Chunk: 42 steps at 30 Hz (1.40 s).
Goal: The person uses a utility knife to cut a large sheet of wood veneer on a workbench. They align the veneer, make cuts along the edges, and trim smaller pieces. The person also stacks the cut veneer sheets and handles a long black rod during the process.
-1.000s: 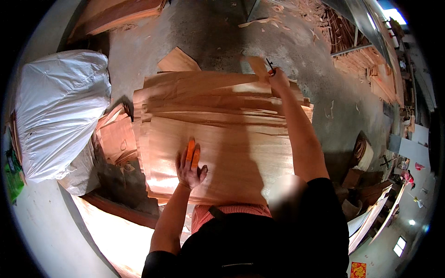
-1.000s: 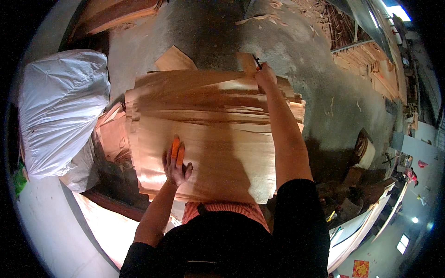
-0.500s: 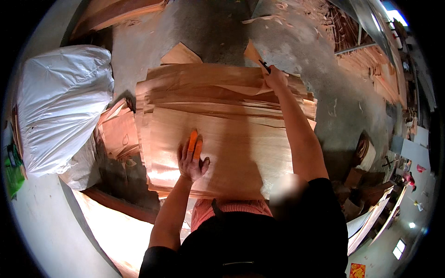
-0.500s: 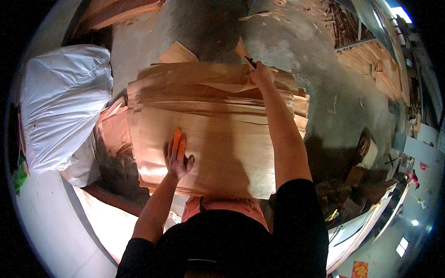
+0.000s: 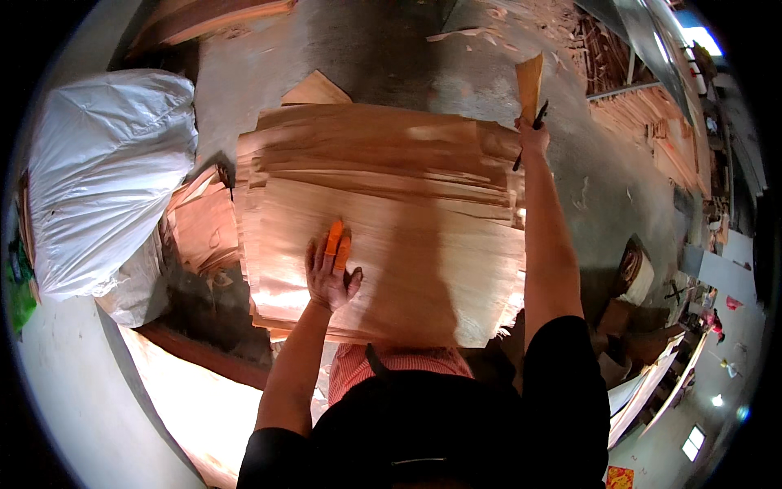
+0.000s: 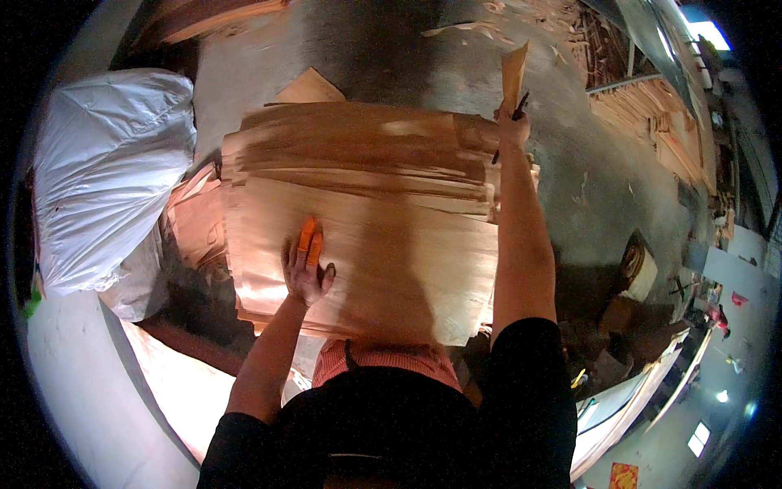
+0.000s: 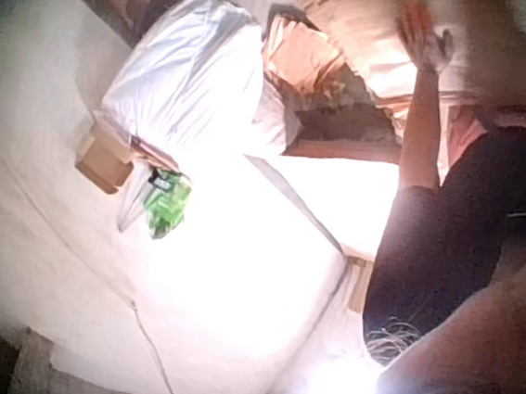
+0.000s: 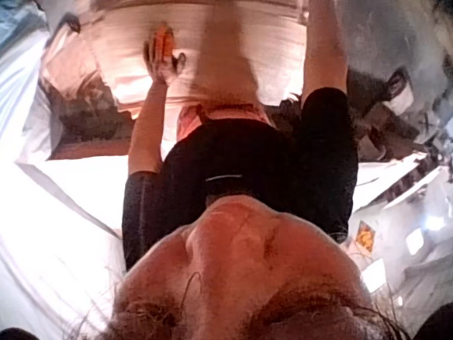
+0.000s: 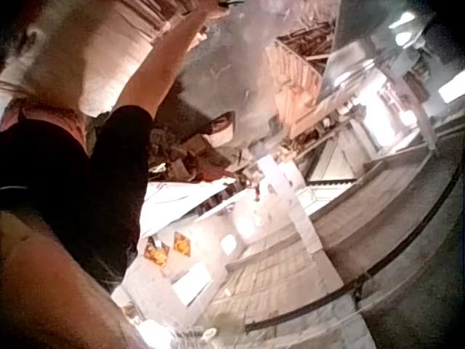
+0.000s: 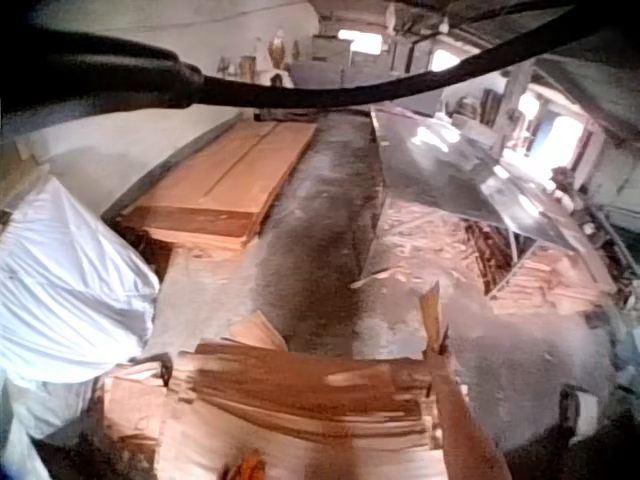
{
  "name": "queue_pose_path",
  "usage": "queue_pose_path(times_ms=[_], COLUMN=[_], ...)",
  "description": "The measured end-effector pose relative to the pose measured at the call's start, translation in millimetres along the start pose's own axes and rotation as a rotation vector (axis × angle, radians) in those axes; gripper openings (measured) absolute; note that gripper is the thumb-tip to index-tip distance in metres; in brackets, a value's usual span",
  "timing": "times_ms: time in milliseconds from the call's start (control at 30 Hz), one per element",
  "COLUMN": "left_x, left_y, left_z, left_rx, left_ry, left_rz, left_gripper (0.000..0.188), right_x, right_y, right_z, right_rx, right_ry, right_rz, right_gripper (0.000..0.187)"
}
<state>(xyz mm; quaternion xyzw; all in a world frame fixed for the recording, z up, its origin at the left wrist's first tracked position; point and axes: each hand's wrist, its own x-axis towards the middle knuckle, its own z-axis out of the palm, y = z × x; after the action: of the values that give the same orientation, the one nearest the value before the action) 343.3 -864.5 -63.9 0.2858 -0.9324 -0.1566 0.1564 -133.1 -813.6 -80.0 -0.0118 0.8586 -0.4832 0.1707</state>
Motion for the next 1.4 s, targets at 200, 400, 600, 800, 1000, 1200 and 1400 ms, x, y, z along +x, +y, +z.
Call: queue_pose_path(times_ms=[200, 400, 600, 800, 1000, 1200, 1400], left_x=[4.3, -3.0, -6.6, -79.6, -202.3, -335.9, -499.5], left_y=[2.4, 7.8, 22.7, 103.8, 258.1, 339.4, 392.4], left_z=[-3.6, -5.6, -16.0, -25.4, -55.7, -62.9, -79.2], left_rx=[-0.012, 0.017, -0.003, -0.879, -1.445, -1.588, -1.389], left_ry=[0.052, 0.029, 0.09, -0.748, -1.363, -1.55, -1.994], left_rz=[0.083, 0.104, 0.203, 0.167, -0.346, -0.408, -0.121], left_gripper=[0.059, 0.058, 0.055, 0.051, 0.039, 0.035, 0.036], right_x=[-68.4, -248.8, -449.4, -604.5, -727.4, -886.2, -1089.3], right_y=[11.2, 53.6, 118.3, 186.8, 197.4, 254.8, 341.6], right_z=[-102.4, -193.4, -240.0, -236.3, -239.3, -263.9, -247.3], right_rx=[0.23, 0.289, 0.296, 0.329, -0.084, -0.177, -0.067], right_ry=[-0.148, -0.081, 0.111, 0.264, 0.513, 0.667, 0.91], right_rz=[-0.15, -0.091, -0.069, 0.022, -0.145, -0.024, 0.198], right_gripper=[0.019, 0.026, 0.033, 0.028, 0.029, 0.053, 0.055])
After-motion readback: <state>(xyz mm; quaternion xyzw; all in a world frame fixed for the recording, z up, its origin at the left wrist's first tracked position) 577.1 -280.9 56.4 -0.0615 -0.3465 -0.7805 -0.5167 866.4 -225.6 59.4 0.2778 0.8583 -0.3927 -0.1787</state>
